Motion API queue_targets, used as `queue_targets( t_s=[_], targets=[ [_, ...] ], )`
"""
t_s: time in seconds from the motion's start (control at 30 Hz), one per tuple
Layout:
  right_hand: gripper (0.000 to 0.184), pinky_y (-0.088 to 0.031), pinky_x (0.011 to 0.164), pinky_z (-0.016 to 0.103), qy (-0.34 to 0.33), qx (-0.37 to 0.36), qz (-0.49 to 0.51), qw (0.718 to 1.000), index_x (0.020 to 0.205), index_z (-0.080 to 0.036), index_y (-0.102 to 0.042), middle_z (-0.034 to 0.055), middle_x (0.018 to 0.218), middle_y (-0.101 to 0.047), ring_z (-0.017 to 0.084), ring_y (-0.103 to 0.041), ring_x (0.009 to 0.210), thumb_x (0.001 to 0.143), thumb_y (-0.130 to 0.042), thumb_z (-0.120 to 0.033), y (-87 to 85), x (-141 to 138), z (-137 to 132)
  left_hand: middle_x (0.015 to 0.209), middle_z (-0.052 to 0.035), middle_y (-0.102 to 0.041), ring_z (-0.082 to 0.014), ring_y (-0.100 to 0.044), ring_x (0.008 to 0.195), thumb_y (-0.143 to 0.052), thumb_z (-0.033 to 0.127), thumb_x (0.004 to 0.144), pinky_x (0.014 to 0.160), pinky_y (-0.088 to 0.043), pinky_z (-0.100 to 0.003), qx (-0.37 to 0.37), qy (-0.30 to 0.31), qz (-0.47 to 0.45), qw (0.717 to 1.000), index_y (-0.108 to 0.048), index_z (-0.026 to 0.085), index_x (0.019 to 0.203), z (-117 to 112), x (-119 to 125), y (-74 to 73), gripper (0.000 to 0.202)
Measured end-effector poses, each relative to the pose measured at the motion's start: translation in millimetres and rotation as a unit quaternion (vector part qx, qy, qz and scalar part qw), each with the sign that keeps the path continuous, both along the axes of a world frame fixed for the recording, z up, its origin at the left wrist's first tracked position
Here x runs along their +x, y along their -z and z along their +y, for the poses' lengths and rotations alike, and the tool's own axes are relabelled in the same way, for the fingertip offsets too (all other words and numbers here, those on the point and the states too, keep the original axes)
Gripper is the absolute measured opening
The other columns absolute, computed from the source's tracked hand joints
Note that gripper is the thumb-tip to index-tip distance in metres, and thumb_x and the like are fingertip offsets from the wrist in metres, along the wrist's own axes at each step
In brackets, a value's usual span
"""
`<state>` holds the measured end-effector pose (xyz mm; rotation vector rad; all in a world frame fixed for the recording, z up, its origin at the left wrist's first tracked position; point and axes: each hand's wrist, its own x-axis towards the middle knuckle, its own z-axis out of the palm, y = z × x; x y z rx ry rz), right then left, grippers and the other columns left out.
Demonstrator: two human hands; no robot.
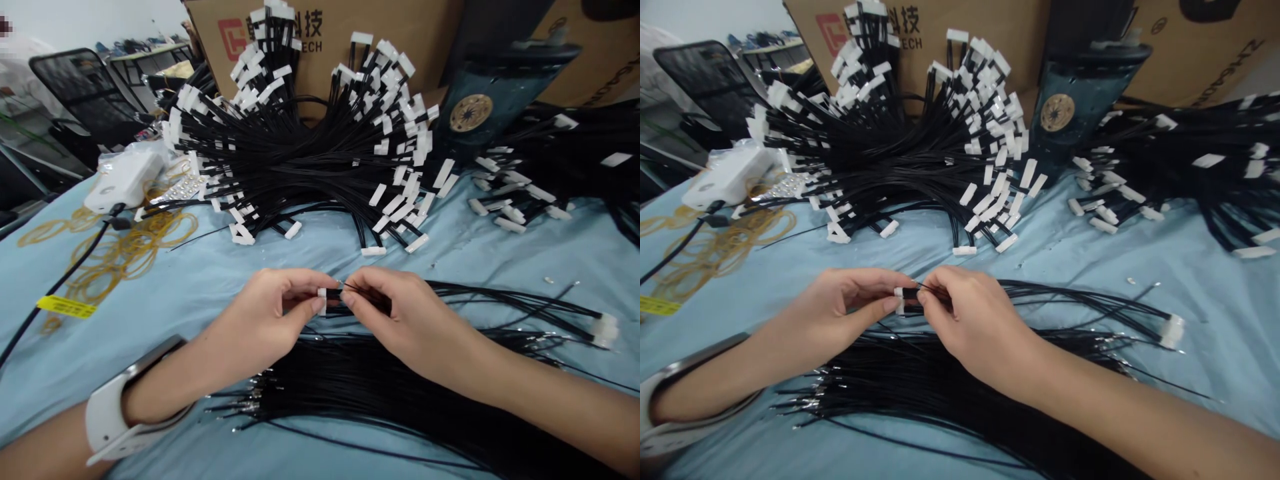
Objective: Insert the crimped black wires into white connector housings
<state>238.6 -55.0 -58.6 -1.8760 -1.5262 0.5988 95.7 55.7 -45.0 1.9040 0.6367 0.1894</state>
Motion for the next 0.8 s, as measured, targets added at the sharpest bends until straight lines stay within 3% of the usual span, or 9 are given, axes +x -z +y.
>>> queue_targets(
  t_s=[0.23,0.4,0.5,0.6,0.7,0.8],
  targets=[
    [0.018,-0.033,0.051,0.024,0.002,0.002,-0.008,1.0,0.076,-0.018,-0.057,-0.0021,0.063,-0.053,0.011,-0.045,0.057,0.089,-0.046,-0.022,2.2,-1,2,0.094,-0.0023,-0.074,-0.0156,-0.067,0.087,-0.055,0.014,0.084,0.077,-0.053,-0.022,0.0,0.001,0.003,1.0,-0.067,0.016,0.103,0,1,0.9,0.023],
    [0.018,-0.039,0.056,0.023,-0.018,-0.004,0.032,0.999,0.077,-0.019,-0.063,-0.002,0.068,-0.06,0.011,-0.053,0.063,0.089,-0.051,-0.024,-9.4,8,1,0.094,-0.0038,-0.074,-0.0163,-0.068,0.086,-0.057,0.013,0.082,0.078,-0.053,-0.024,-0.054,-0.02,0.008,0.998,-0.065,0.015,0.099,2,2,-1.1,0.018],
    [0.02,-0.042,0.061,0.024,-0.007,0.087,-0.086,0.992,0.078,-0.019,-0.066,0.0014,0.077,-0.061,0.012,-0.055,0.068,0.09,-0.051,-0.022,-16.5,13,-2,0.093,-0.003,-0.074,-0.0172,-0.068,0.09,-0.058,0.015,0.083,0.081,-0.052,-0.025,-0.112,-0.026,-0.003,0.993,-0.063,0.017,0.096,6,3,0.1,0.014],
    [0.019,-0.042,0.059,0.026,-0.009,0.163,-0.233,0.959,0.089,-0.017,-0.066,0.005,0.08,-0.057,0.014,-0.052,0.068,0.088,-0.048,-0.013,-14.2,10,-9,0.093,-0.0034,-0.072,-0.0178,-0.067,0.09,-0.059,0.02,0.083,0.081,-0.051,-0.027,-0.119,-0.015,0.002,0.993,-0.062,0.017,0.097,10,3,1.3,0.015],
    [0.044,-0.042,0.058,0.025,-0.075,0.113,-0.288,0.948,0.112,-0.015,-0.059,0.007,0.086,-0.052,0.016,-0.049,0.072,0.076,-0.041,0.005,-6.1,1,-18,0.089,-0.0031,-0.071,-0.0162,-0.066,0.083,-0.059,0.02,0.083,0.076,-0.05,-0.026,-0.109,-0.019,0.016,0.994,-0.063,0.015,0.098,12,3,1.3,0.016],
    [0.063,-0.046,0.067,0.027,-0.117,0.102,-0.302,0.941,0.119,-0.011,-0.053,0.0081,0.091,-0.053,0.019,-0.05,0.08,0.064,-0.036,0.014,-2.6,-8,-26,0.089,-0.0033,-0.07,-0.0155,-0.065,0.083,-0.06,0.019,0.082,0.075,-0.049,-0.024,-0.116,-0.019,0.016,0.993,-0.063,0.015,0.097,12,3,1.5,0.016]
  ],
)
